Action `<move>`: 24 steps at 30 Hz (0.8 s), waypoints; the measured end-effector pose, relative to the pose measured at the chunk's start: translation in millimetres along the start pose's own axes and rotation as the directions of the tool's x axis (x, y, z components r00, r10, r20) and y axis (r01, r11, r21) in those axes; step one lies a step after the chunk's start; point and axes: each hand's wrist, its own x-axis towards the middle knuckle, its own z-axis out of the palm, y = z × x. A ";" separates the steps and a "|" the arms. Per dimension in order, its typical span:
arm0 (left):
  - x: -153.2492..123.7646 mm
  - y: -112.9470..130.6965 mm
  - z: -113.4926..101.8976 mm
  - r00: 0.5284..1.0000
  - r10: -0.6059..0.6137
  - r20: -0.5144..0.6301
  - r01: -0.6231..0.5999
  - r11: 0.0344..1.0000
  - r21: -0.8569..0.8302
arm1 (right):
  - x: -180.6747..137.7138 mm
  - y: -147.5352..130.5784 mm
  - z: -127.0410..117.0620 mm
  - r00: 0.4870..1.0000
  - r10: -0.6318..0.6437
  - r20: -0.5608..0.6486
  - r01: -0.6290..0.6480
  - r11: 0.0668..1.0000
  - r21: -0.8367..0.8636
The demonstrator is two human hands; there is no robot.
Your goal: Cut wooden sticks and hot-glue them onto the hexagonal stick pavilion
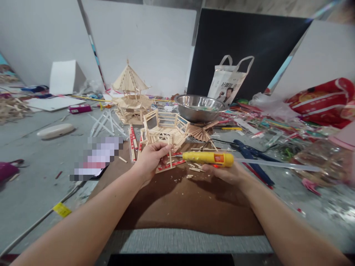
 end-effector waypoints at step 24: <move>-1.2 0.3 1.4 0.999 -0.038 0.006 0.038 0.999 -0.027 | -0.1 0.7 9.4 0.995 0.016 0.099 -0.030 0.989 0.145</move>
